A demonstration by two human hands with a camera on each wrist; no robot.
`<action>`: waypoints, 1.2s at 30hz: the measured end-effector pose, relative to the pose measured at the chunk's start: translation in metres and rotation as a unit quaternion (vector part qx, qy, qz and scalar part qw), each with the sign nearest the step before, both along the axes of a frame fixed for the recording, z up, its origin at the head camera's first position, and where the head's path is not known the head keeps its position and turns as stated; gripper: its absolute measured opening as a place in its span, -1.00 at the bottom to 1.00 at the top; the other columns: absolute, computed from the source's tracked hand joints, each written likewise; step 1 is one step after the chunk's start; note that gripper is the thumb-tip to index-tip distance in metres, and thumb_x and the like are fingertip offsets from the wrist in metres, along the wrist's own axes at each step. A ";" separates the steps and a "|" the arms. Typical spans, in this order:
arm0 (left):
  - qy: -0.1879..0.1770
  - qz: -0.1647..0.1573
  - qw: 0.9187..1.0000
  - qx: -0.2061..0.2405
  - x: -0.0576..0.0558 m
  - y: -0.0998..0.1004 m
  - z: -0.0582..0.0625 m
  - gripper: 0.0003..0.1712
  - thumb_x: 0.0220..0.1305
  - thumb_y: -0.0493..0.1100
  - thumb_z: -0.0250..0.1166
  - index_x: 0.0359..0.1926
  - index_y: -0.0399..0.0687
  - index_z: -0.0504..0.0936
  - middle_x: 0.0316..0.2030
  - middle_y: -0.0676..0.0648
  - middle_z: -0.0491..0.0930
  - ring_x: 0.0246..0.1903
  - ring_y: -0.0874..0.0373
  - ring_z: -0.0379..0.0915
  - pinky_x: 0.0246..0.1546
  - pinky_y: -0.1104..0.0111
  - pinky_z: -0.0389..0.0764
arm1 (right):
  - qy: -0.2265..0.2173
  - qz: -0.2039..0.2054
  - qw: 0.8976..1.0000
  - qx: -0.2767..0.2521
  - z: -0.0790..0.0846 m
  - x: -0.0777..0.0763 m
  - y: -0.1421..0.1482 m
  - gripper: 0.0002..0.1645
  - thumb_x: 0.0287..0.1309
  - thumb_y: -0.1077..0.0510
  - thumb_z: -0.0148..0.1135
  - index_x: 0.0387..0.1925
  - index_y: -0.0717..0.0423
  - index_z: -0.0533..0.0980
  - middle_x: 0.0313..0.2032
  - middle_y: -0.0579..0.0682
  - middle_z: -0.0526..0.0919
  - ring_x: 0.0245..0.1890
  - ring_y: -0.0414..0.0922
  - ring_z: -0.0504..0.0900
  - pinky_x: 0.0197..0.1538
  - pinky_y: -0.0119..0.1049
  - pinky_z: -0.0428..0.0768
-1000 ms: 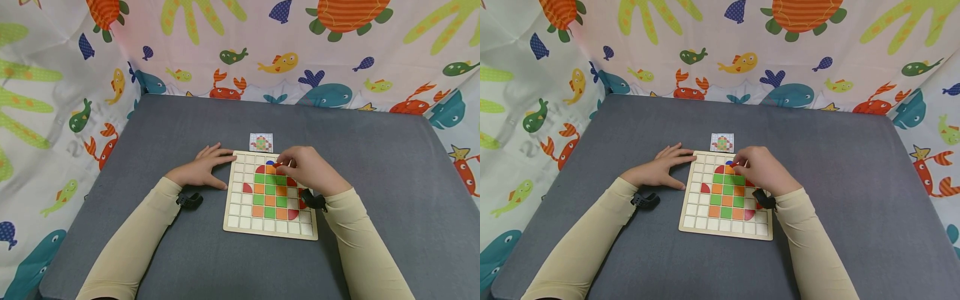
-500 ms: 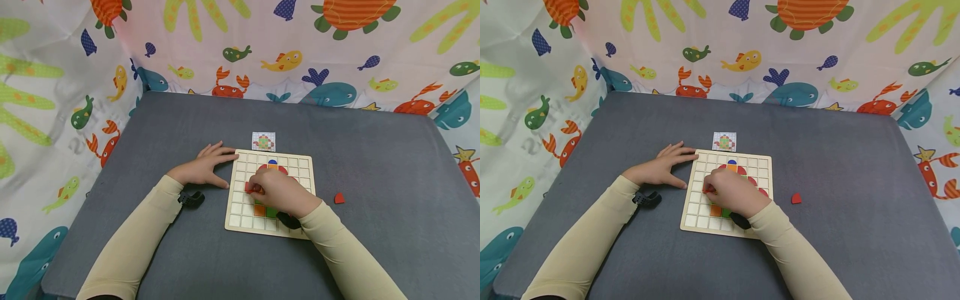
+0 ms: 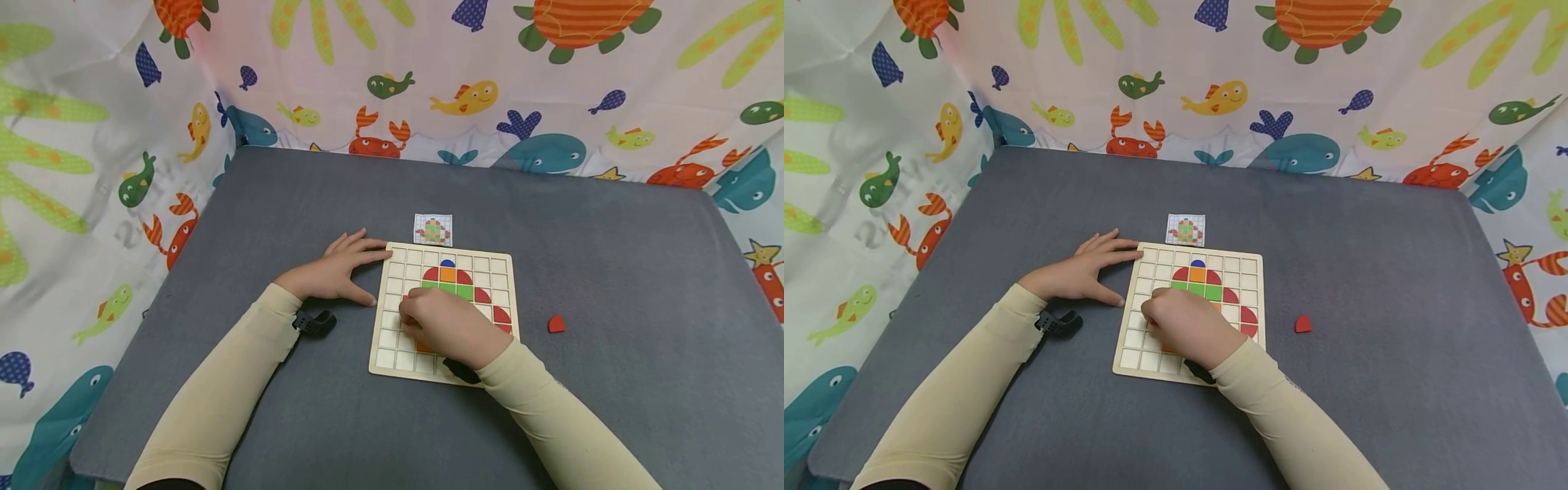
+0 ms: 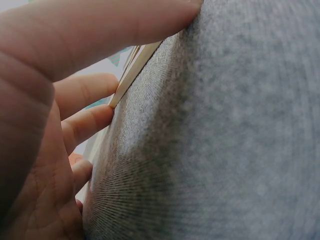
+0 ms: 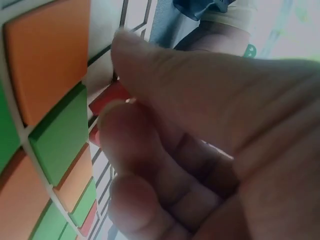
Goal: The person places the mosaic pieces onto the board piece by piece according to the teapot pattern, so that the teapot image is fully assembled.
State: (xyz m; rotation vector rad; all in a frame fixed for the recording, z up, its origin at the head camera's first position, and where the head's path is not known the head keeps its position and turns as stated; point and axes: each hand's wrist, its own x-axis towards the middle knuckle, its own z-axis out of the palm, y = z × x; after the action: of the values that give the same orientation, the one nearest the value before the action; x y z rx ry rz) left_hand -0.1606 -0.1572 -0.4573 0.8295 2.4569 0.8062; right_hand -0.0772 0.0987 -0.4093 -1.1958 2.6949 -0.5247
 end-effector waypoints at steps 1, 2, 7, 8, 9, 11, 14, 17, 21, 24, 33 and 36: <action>0.001 0.000 1.000 0.000 0.000 0.000 0.000 0.10 0.13 0.13 0.61 0.63 0.15 0.29 0.64 0.06 0.08 0.68 -0.04 -0.51 0.59 -0.10 -0.49 | -0.004 0.001 1.000 0.001 0.000 0.000 0.000 -0.76 0.23 0.29 0.45 -0.51 0.00 0.62 -0.53 -0.17 0.45 -0.54 -0.24 0.38 -0.45 -0.43 0.42; 0.001 0.000 1.000 0.000 0.000 0.000 0.000 0.10 0.13 0.13 0.62 0.63 0.15 0.29 0.64 0.06 0.08 0.68 -0.04 -0.51 0.59 -0.10 -0.49 | -0.008 0.003 1.000 0.002 0.000 0.000 0.000 -0.76 0.22 0.29 0.46 -0.51 0.00 0.63 -0.52 -0.17 0.45 -0.54 -0.24 0.38 -0.45 -0.42 0.42; 0.003 0.001 1.000 -0.003 0.000 0.001 0.000 0.10 0.12 0.13 0.62 0.62 0.15 0.30 0.64 0.05 0.09 0.68 -0.05 -0.50 0.59 -0.10 -0.49 | -0.024 0.011 1.000 0.002 -0.002 0.000 0.001 -0.79 0.20 0.28 0.49 -0.50 0.00 0.65 -0.49 -0.16 0.47 -0.51 -0.24 0.40 -0.42 -0.42 0.44; 0.003 0.001 1.000 -0.003 0.000 0.001 0.000 0.10 0.12 0.13 0.62 0.62 0.14 0.30 0.64 0.05 0.09 0.68 -0.06 -0.50 0.59 -0.10 -0.48 | -0.025 0.013 1.000 0.002 -0.002 0.000 0.001 -0.79 0.20 0.28 0.49 -0.50 0.00 0.66 -0.49 -0.16 0.47 -0.51 -0.24 0.40 -0.42 -0.42 0.45; 0.003 0.001 1.000 -0.002 0.000 0.001 0.000 0.10 0.12 0.13 0.62 0.62 0.14 0.31 0.64 0.05 0.09 0.68 -0.06 -0.50 0.59 -0.10 -0.49 | -0.024 0.014 1.000 0.002 -0.002 -0.001 0.001 -0.81 0.20 0.29 0.49 -0.48 0.01 0.68 -0.48 -0.16 0.48 -0.50 -0.24 0.41 -0.41 -0.43 0.46; 0.003 0.001 1.000 -0.002 0.000 0.001 0.000 0.10 0.12 0.13 0.62 0.62 0.13 0.31 0.64 0.05 0.09 0.68 -0.06 -0.50 0.59 -0.11 -0.49 | -0.026 0.018 0.999 0.004 -0.002 -0.001 0.002 -0.83 0.21 0.31 0.47 -0.46 0.02 0.71 -0.47 -0.15 0.50 -0.49 -0.23 0.42 -0.39 -0.43 0.47; 0.002 0.000 1.000 0.000 0.001 0.001 0.001 0.10 0.12 0.12 0.62 0.62 0.12 0.31 0.64 0.04 0.09 0.68 -0.06 -0.50 0.59 -0.11 -0.49 | -0.024 0.025 0.999 0.008 -0.001 -0.001 0.003 -0.85 0.22 0.33 0.44 -0.40 0.04 0.75 -0.45 -0.12 0.56 -0.46 -0.23 0.45 -0.35 -0.43 0.51; 0.002 0.000 1.000 0.000 0.001 0.001 0.001 0.10 0.12 0.11 0.62 0.62 0.12 0.30 0.64 0.03 0.09 0.68 -0.06 -0.49 0.59 -0.11 -0.49 | -0.021 0.030 0.999 0.007 -0.002 -0.002 0.003 -0.86 0.23 0.35 0.43 -0.37 0.05 0.77 -0.42 -0.11 0.60 -0.44 -0.23 0.48 -0.32 -0.43 0.55; 0.000 0.000 1.000 0.000 0.000 0.000 0.002 0.10 0.13 0.12 0.62 0.62 0.13 0.29 0.64 0.04 0.08 0.68 -0.05 -0.50 0.59 -0.10 -0.49 | -0.021 0.022 1.000 0.000 -0.003 -0.004 0.003 -0.85 0.24 0.35 0.42 -0.36 0.06 0.77 -0.42 -0.11 0.62 -0.43 -0.23 0.49 -0.30 -0.44 0.56; 0.002 0.000 1.000 -0.002 -0.001 0.000 0.002 0.10 0.14 0.13 0.61 0.63 0.14 0.29 0.64 0.06 0.08 0.68 -0.04 -0.50 0.59 -0.09 -0.49 | -0.030 0.013 0.999 -0.006 -0.003 -0.005 0.003 -0.85 0.24 0.36 0.41 -0.36 0.07 0.77 -0.42 -0.13 0.63 -0.42 -0.24 0.50 -0.28 -0.44 0.57; 0.006 0.000 1.000 -0.001 0.000 -0.001 0.003 0.09 0.14 0.14 0.61 0.62 0.13 0.29 0.64 0.04 0.09 0.68 -0.06 -0.49 0.59 -0.10 -0.49 | -0.084 0.000 0.996 -0.022 0.001 -0.012 0.012 -0.83 0.28 0.34 0.42 -0.40 0.05 0.71 -0.47 -0.18 0.62 -0.45 -0.27 0.49 -0.30 -0.41 0.57; 0.005 0.000 1.000 -0.001 0.001 0.001 0.004 0.10 0.13 0.14 0.61 0.62 0.12 0.30 0.64 0.04 0.09 0.68 -0.07 -0.49 0.59 -0.10 -0.48 | -0.087 -0.015 0.996 -0.024 0.005 -0.016 0.021 -0.79 0.29 0.36 0.38 -0.43 0.04 0.70 -0.51 -0.19 0.61 -0.50 -0.26 0.46 -0.36 -0.39 0.52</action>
State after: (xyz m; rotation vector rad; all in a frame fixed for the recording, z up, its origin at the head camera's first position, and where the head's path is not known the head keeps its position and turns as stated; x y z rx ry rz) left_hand -0.1597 -0.1567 -0.4537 0.8358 2.4658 0.8018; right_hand -0.0927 0.1202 -0.4047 -1.0692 2.5706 -0.6676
